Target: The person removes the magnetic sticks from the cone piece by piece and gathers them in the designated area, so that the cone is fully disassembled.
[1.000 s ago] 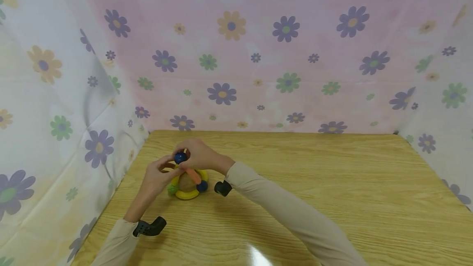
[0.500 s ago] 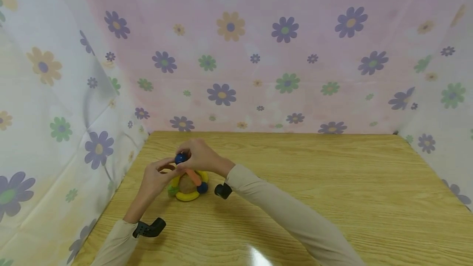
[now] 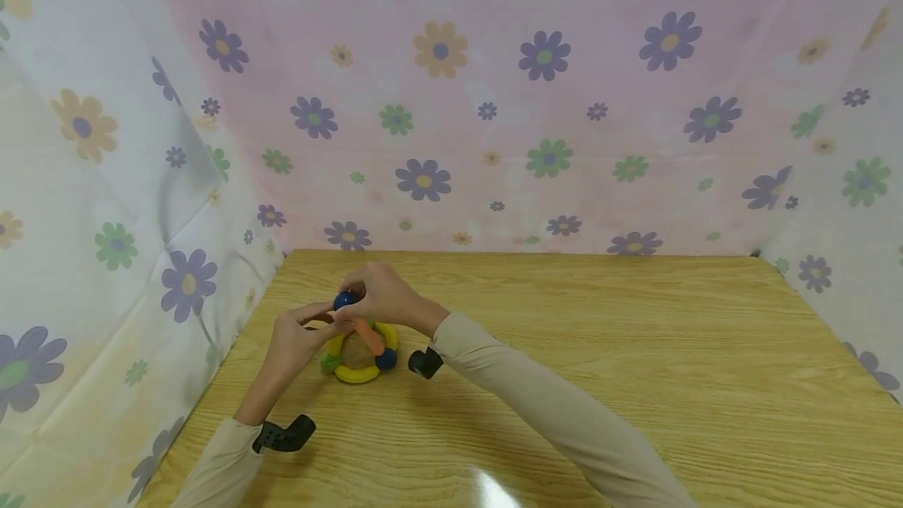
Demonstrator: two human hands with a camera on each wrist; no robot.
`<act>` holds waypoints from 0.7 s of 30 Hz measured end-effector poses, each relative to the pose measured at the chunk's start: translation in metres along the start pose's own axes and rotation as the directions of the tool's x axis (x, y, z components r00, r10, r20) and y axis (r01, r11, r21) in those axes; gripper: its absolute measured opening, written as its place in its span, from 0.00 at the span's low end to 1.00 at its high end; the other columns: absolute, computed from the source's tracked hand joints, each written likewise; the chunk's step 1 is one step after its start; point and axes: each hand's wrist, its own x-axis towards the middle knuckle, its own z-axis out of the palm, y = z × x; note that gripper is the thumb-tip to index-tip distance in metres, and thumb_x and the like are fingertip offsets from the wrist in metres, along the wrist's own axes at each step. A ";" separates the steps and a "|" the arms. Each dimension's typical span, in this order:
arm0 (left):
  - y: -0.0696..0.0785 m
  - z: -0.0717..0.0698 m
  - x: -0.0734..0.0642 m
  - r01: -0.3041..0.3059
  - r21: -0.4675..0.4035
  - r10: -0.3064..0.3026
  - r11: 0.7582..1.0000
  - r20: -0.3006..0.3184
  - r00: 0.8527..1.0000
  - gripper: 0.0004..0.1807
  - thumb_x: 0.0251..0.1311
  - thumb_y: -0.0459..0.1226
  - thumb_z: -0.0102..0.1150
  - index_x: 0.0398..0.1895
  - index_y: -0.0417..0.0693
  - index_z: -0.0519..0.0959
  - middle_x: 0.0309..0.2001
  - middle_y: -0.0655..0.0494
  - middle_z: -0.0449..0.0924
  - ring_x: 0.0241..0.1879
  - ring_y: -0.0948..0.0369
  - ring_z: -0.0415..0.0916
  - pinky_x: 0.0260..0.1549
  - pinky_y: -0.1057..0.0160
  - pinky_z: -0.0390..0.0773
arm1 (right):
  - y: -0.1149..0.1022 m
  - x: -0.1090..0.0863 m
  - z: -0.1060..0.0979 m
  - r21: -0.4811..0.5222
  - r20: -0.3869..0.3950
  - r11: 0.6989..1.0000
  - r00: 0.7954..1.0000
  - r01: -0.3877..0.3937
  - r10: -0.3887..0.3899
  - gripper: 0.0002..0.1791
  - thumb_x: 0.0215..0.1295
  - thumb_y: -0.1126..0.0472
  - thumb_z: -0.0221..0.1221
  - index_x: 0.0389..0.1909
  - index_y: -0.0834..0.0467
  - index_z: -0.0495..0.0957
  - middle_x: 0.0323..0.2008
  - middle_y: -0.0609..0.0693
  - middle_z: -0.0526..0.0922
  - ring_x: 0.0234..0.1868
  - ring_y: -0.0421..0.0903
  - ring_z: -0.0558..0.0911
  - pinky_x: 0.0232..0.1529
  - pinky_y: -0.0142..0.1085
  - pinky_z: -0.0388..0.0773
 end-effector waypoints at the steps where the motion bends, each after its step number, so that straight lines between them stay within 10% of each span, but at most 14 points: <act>1: 0.000 -0.001 0.000 -0.005 -0.003 0.005 1.000 -0.002 1.000 0.18 0.55 0.40 0.67 0.49 0.44 0.83 0.43 0.46 0.82 0.38 0.59 0.76 0.31 0.65 0.79 | 0.000 0.000 0.000 0.001 -0.002 1.000 1.000 0.003 -0.003 0.11 0.56 0.56 0.68 0.36 0.58 0.85 0.28 0.44 0.83 0.26 0.32 0.77 0.28 0.22 0.73; 21: 0.005 -0.002 0.002 -0.031 0.044 0.031 0.999 0.015 0.999 0.18 0.55 0.41 0.68 0.49 0.48 0.83 0.49 0.50 0.80 0.41 0.54 0.77 0.30 0.66 0.79 | 0.011 -0.011 -0.017 0.143 -0.010 0.986 0.996 -0.084 0.086 0.17 0.57 0.59 0.66 0.47 0.58 0.81 0.43 0.51 0.80 0.39 0.42 0.79 0.38 0.28 0.76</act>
